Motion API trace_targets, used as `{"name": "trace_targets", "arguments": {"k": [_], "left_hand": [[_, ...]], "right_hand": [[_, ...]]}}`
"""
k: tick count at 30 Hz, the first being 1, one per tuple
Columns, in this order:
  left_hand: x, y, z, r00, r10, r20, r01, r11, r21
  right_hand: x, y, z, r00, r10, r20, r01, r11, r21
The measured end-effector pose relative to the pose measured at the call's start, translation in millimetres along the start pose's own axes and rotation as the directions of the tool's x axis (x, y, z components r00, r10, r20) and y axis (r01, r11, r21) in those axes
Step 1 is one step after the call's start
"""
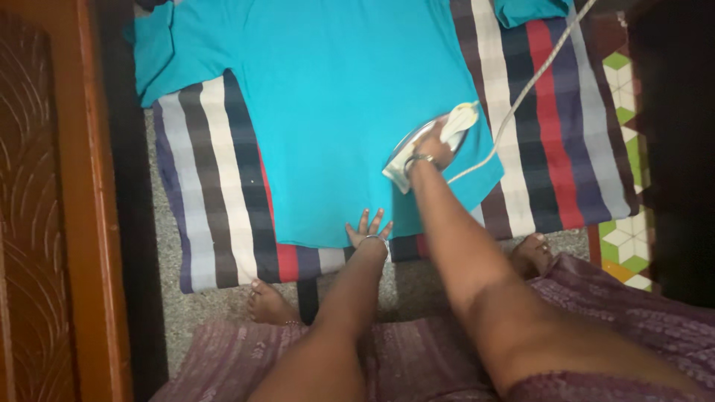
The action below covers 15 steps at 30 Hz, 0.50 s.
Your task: The person irons a teal shirt laid out on a striped mat. They smooth the fabric with their hands and then use an electric iron to press the shirt, moving the iron back and forth across the surface.
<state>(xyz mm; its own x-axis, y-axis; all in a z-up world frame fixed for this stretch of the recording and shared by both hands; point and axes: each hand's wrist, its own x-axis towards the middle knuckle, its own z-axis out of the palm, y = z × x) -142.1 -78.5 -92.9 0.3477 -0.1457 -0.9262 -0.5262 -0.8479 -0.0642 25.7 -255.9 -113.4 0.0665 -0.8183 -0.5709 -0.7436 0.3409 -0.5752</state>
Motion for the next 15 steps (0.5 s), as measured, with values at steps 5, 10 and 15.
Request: {"name": "trace_targets", "arguments": {"k": [5,10,15], "left_hand": [[-18.5,-13.6,0.0,0.998,0.053,-0.038,-0.054,0.998,-0.025],[-32.9,-19.6,-6.1,0.995,0.089,-0.05,-0.089,0.996,-0.011],[-35.0,-15.6,-17.3,0.997,0.066,0.034,-0.066,0.998,-0.002]], "right_hand": [[81.0,-30.3,-8.9,0.98,-0.192,-0.056,0.177,0.702,0.69],[137.3,-36.2,-13.6,0.905,-0.138,0.402,-0.189,0.715,0.673],[69.4,-6.9,-5.3,0.967,-0.067,0.247,-0.082,0.833,0.547]]}}
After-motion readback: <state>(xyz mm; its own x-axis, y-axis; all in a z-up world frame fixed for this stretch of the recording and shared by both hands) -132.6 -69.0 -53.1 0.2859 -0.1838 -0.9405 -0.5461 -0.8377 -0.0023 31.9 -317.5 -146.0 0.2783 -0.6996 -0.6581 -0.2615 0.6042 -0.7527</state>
